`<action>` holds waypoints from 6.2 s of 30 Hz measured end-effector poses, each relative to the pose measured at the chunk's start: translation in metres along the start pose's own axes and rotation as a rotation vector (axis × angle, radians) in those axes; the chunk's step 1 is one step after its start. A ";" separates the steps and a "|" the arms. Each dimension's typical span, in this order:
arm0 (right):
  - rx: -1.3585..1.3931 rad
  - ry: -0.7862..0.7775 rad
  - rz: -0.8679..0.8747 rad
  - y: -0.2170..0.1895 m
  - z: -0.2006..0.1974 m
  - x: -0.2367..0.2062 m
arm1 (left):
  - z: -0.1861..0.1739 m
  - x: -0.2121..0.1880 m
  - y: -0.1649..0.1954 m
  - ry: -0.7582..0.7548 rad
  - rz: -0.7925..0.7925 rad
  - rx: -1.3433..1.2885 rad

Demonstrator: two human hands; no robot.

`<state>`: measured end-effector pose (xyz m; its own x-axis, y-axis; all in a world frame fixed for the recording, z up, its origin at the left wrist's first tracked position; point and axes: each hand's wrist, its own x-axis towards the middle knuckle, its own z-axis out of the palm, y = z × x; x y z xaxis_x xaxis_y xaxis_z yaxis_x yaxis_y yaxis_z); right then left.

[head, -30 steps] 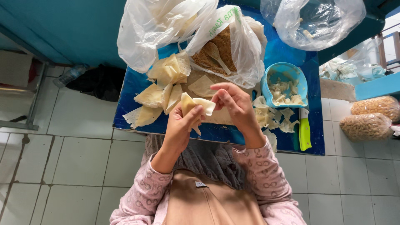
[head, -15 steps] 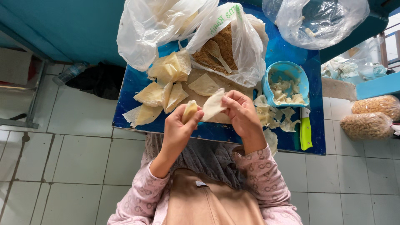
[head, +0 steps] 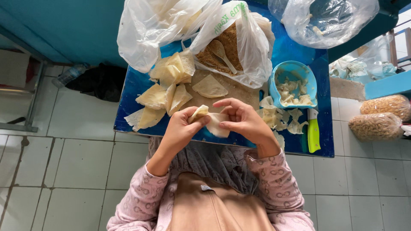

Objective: The person folds thin translucent wafer sheets around a spoonful of brown filling on a board, pressing the edges closed and stacking the finished folded pieces on the table. They occasionally reach into a plastic bag of filling with a spoon and discard scraps to the side.

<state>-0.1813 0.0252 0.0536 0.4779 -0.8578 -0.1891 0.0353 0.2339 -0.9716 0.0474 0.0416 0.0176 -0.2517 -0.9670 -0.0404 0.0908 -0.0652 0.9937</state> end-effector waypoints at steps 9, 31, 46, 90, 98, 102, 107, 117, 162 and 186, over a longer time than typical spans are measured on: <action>-0.300 0.436 -0.215 0.028 -0.009 0.040 | 0.011 0.013 0.028 0.333 0.130 0.311; -1.233 0.728 -0.640 0.011 0.024 0.067 | 0.003 0.023 0.004 0.401 0.322 0.368; -0.457 0.323 -0.426 0.009 0.047 0.033 | 0.007 0.017 -0.002 -0.058 -0.051 -1.029; 0.201 0.162 -0.344 0.018 0.028 0.025 | 0.030 -0.007 0.004 0.337 0.276 -0.190; 0.291 0.110 -0.300 0.021 0.028 0.025 | 0.028 -0.004 -0.007 0.319 0.338 -0.140; 0.518 0.137 -0.216 0.027 0.029 0.026 | 0.031 0.003 -0.017 0.310 0.279 -0.401; 0.830 0.215 -0.176 0.041 0.025 0.032 | 0.030 0.005 -0.016 0.347 0.279 -0.843; 0.380 0.299 -0.342 0.054 0.043 0.026 | 0.035 0.003 -0.027 0.332 0.284 -0.426; -0.659 0.668 -0.568 0.028 0.034 0.042 | 0.015 0.012 0.005 0.484 0.361 0.848; 0.501 0.056 -0.165 0.032 0.047 0.028 | 0.008 -0.005 0.016 0.301 0.218 -0.311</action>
<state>-0.1256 0.0297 0.0239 0.3836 -0.9216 -0.0601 0.5279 0.2722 -0.8045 0.0427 0.0477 0.0345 0.0910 -0.9916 0.0915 0.4059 0.1208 0.9059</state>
